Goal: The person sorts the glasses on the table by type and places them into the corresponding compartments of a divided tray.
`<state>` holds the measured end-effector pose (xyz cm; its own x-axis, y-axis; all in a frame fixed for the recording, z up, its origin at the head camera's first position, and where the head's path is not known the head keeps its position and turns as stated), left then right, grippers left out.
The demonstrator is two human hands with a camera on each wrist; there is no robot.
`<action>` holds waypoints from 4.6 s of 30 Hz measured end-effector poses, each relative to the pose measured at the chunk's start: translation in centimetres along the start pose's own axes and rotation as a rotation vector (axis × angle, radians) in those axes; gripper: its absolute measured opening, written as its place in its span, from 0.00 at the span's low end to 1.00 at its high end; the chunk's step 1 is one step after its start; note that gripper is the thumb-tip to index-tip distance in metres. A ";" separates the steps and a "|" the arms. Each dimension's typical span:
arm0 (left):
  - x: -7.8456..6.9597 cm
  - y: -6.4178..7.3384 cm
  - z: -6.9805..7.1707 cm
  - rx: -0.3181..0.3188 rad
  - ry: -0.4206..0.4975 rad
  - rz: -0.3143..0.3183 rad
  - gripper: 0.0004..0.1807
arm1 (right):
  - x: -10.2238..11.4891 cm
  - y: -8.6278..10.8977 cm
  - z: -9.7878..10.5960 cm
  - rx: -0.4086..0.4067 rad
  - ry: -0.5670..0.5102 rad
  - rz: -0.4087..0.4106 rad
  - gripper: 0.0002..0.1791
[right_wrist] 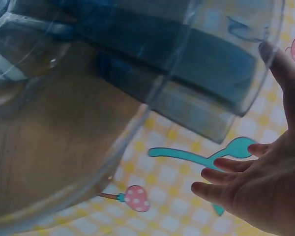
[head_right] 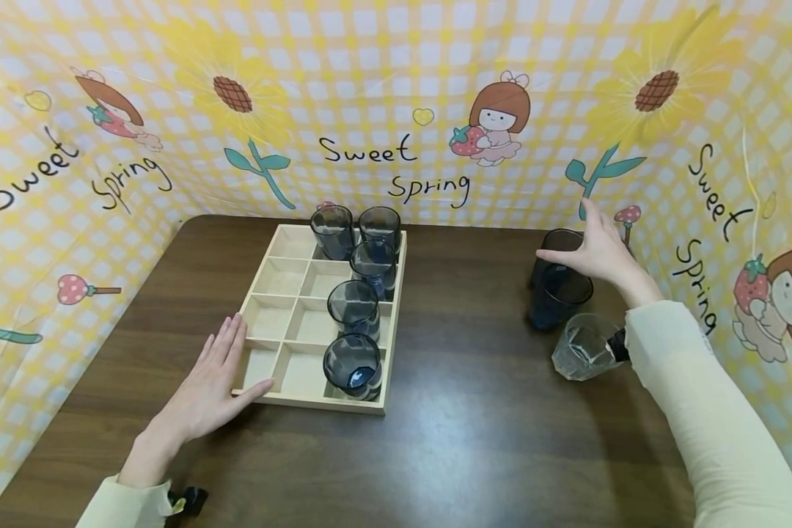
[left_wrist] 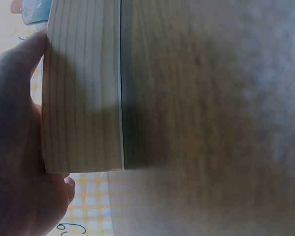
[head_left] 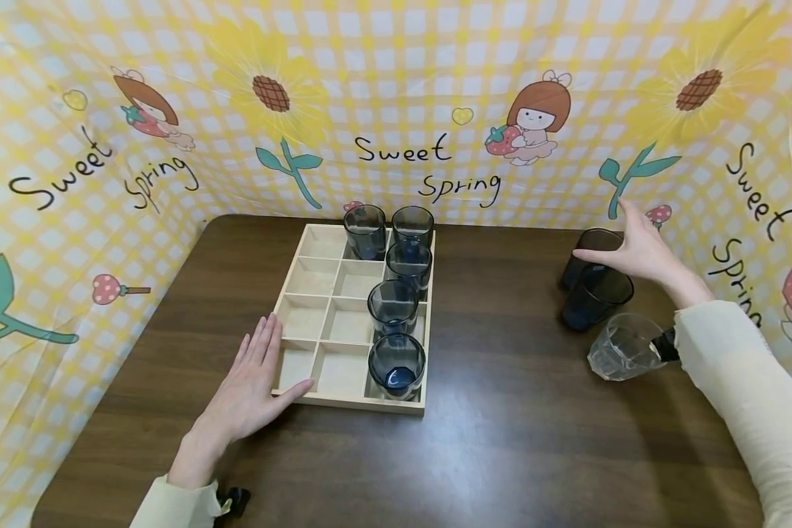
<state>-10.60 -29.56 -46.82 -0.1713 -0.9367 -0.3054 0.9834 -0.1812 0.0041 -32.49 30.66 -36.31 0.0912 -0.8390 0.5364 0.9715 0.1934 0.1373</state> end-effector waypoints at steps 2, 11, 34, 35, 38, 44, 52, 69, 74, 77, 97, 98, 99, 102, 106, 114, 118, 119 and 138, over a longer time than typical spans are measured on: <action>0.0 0.0 -0.1 0.000 -0.001 0.000 0.64 | -0.6 0.1 -0.1 0.024 -0.028 -0.025 0.73; 0.1 0.1 -0.2 0.002 -0.002 0.002 0.64 | -1.7 0.3 -0.7 0.119 -0.179 -0.150 0.76; 0.1 -0.1 0.0 -0.004 0.004 -0.006 0.64 | -2.5 -0.3 -2.5 -0.011 -0.380 -0.267 0.64; 0.1 -0.1 0.0 -0.002 0.005 -0.005 0.64 | -2.5 -0.3 -2.6 -0.007 -0.389 -0.274 0.64; 0.1 0.0 0.0 0.002 0.007 -0.004 0.64 | -2.5 -0.4 -2.7 -0.001 -0.412 -0.283 0.61; 0.2 0.0 0.1 0.005 0.006 -0.002 0.64 | -2.7 -0.7 -2.7 -0.025 -0.446 -0.271 0.48; 0.1 0.0 0.2 0.005 0.014 -0.004 0.64 | -1.0 -1.0 -1.3 -0.025 -0.832 -0.209 0.23; 0.2 0.1 0.1 0.010 0.027 -0.004 0.64 | 6.5 -0.5 -0.3 -0.048 -1.065 -0.010 0.27; 0.2 0.1 0.1 0.012 0.031 -0.001 0.64 | 8.3 -0.4 -1.2 -0.013 -1.030 0.004 0.29; 0.2 0.2 0.0 0.010 0.029 0.001 0.64 | 9.3 -0.5 -1.8 -0.006 -1.015 0.019 0.31; 0.2 0.2 -0.1 -0.007 0.024 -0.007 0.64 | 14.4 -1.0 -5.2 -0.116 -0.732 0.070 0.34; 0.2 0.2 -0.1 -0.008 0.023 -0.007 0.64 | 14.7 -1.1 -5.3 -0.124 -0.728 0.076 0.34; 0.2 0.2 -0.1 -0.007 0.023 -0.006 0.64 | 15.1 -1.2 -5.4 -0.135 -0.724 0.082 0.34; 0.2 0.2 -0.1 -0.003 0.022 -0.004 0.64 | 16.3 -1.4 -5.7 -0.179 -0.718 0.116 0.33; 0.2 0.1 -0.1 0.000 0.025 -0.002 0.64 | 18.0 -1.8 -6.2 -0.244 -0.702 0.172 0.32; 0.3 0.1 -0.1 -0.002 0.027 0.000 0.64 | 21.5 -3.0 -7.9 -0.239 -0.691 0.264 0.33; 0.3 0.0 -0.2 -0.006 0.021 0.002 0.64 | 23.2 -3.4 -9.0 -0.210 -0.714 0.296 0.34; 0.3 0.0 -0.2 -0.007 0.020 0.002 0.64 | 23.6 -3.6 -9.3 -0.201 -0.725 0.300 0.34; 0.3 0.1 0.0 0.001 0.013 0.007 0.65 | 28.3 -5.4 -14.0 -0.108 -0.842 0.333 0.37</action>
<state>-10.59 -29.83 -46.94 -0.1640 -0.9339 -0.3178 0.9845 -0.1754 0.0071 -32.06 -1.23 -33.48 0.2221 -0.0920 0.9707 0.9427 0.2745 -0.1897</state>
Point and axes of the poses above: each hand's wrist, its own y-axis away from the middle knuckle, its own z-axis out of the back of the hand, x = y × z, the point moved 3 cm from there along -y, towards the middle knuckle
